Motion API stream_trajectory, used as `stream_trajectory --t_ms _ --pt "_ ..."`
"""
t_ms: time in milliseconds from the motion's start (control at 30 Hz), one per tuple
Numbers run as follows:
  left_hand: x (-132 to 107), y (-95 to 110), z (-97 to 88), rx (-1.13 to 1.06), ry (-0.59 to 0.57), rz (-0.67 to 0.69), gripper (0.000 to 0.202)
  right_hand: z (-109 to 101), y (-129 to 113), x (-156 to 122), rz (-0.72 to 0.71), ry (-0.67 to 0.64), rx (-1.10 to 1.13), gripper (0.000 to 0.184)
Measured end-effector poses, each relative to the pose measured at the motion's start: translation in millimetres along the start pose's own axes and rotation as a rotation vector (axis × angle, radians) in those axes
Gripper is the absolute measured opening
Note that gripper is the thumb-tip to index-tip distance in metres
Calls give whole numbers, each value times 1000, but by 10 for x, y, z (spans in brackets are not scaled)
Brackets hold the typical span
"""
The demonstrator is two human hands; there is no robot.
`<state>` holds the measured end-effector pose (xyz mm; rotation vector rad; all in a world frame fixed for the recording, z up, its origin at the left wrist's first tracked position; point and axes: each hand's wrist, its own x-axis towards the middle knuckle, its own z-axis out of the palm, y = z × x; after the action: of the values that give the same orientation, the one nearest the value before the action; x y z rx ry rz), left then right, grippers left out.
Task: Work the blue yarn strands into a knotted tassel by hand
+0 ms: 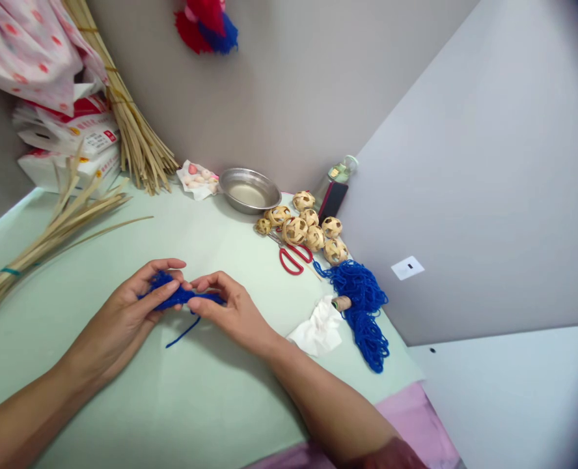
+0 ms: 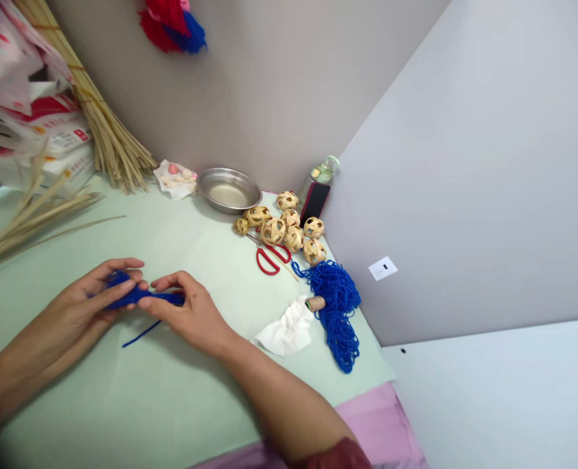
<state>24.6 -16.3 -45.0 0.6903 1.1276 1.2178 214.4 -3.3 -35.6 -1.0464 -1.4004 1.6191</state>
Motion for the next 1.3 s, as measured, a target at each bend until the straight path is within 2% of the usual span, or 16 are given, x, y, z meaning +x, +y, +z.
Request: stream_trajectory --t_ms 67,133,200,267,333,400,467,533,633,733,933,1133,1300 --pt "-2 -10 5 24 -17 -5 45 15 1 -7 -7 -18 2 49" --pt "3 -2 -3 61 -12 -3 45 21 11 -2 -5 -36 31 50" --pt "6 21 -26 139 50 43 42 15 22 12 10 -38 76 49" --pt "-3 42 -60 288 133 160 38 4 33 28 34 -8 89 50" --pt "-27 35 -99 487 157 308 34 -4 43 39 49 25 68 49" --pt "-52 -23 -129 680 67 443 35 -2 54 42 58 19 34 46" --pt "-60 -127 -143 826 -102 591 47 11 63 36 53 -13 11 40" --pt "-49 -240 -139 940 -198 650 56 27 63 26 40 -44 9 37" --pt "-22 -315 -118 960 -264 519 47 33 38 7 26 -42 1 39" --pt "-16 -235 -99 849 -281 329 30 -2 4 -5 35 -6 -16 45" --pt "-21 2 -39 284 -224 -26 38 -104 -15 21 10 74 56 58" --pt "17 74 -60 -69 -158 -136 26 -39 -45 41 31 -4 -13 50" --pt "34 96 -96 -183 -109 -226 21 -21 -47 28 55 27 -7 49"
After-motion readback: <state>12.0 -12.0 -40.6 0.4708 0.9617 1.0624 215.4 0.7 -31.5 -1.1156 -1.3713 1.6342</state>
